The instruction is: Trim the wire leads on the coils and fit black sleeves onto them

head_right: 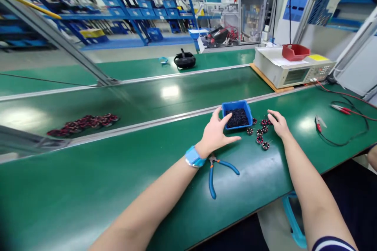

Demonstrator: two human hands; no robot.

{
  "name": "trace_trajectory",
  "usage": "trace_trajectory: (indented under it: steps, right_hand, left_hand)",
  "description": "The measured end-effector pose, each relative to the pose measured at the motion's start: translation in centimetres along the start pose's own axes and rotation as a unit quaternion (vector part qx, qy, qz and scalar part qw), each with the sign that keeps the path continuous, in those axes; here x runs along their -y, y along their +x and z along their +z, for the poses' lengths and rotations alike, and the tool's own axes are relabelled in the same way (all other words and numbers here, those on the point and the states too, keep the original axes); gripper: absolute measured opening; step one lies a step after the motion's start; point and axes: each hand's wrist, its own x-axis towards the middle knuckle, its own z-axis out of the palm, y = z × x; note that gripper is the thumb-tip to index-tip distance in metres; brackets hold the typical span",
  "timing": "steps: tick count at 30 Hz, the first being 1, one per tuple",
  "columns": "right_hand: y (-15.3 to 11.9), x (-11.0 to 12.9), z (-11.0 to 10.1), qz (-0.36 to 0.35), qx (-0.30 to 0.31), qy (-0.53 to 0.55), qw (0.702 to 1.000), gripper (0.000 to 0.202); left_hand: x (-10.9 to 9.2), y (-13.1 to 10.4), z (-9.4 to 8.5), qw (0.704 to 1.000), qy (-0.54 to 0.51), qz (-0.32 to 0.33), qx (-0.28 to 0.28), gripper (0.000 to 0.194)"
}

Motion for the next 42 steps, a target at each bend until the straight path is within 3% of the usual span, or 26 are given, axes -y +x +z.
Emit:
trace_trajectory:
  steps: [4,6,9,13,17,20,23,26,29,34,38,42]
  right_hand:
    - [0.2,1.0,1.2,-0.042,0.086,0.021,0.995,0.052]
    - [-0.1,1.6,1.5,-0.055,0.117,0.027,0.991,0.05]
    - [-1.2,2.8,1.7,-0.072,0.158,0.035,0.984,0.05]
    - [-3.5,5.3,2.6,-0.095,0.195,0.047,0.975,0.05]
    - [-5.6,8.1,5.0,-0.107,0.201,0.048,0.973,0.05]
    - [-6.4,9.5,7.0,-0.093,0.178,0.032,0.979,0.048]
    - [-6.7,9.9,7.9,-0.053,0.11,0.001,0.993,0.045]
    - [-6.7,9.5,7.7,-0.038,0.052,-0.021,0.998,0.049]
    - [-6.3,7.8,7.8,-0.064,0.047,-0.067,0.995,0.055]
    - [-6.0,5.2,8.5,-0.138,0.102,-0.11,0.979,0.047]
    - [-6.5,6.4,7.5,-0.18,0.167,-0.071,0.967,0.039]
    - [-3.7,10.0,6.3,-0.213,0.049,-0.104,0.97,0.032]
  left_hand:
    - [-0.1,3.4,1.7,0.999,0.021,0.014,0.023,0.042]
    - [0.4,4.3,2.1,1.0,0.012,0.01,0.027,0.037]
    - [1.0,4.5,1.7,1.0,0.006,-0.003,0.021,0.046]
    - [1.6,1.2,-0.1,0.999,-0.037,-0.02,-0.025,0.069]
    - [2.0,-5.9,-2.4,0.993,-0.114,-0.031,-0.003,0.084]
    - [1.4,-11.0,-3.6,0.994,-0.101,-0.045,0.022,0.1]
    - [0.1,-14.2,-4.2,0.993,-0.078,-0.079,0.047,0.096]
    - [-1.2,-15.4,-4.4,0.988,-0.093,-0.094,0.076,0.088]
    - [-1.3,-15.6,-4.5,0.985,-0.108,-0.101,0.083,0.084]
    - [-0.2,-16.3,-4.4,0.988,-0.092,-0.11,0.058,0.07]
    - [0.1,-17.0,-4.6,0.987,-0.102,-0.122,0.018,0.064]
    - [1.3,-16.2,-4.8,0.972,-0.148,-0.162,-0.078,0.054]
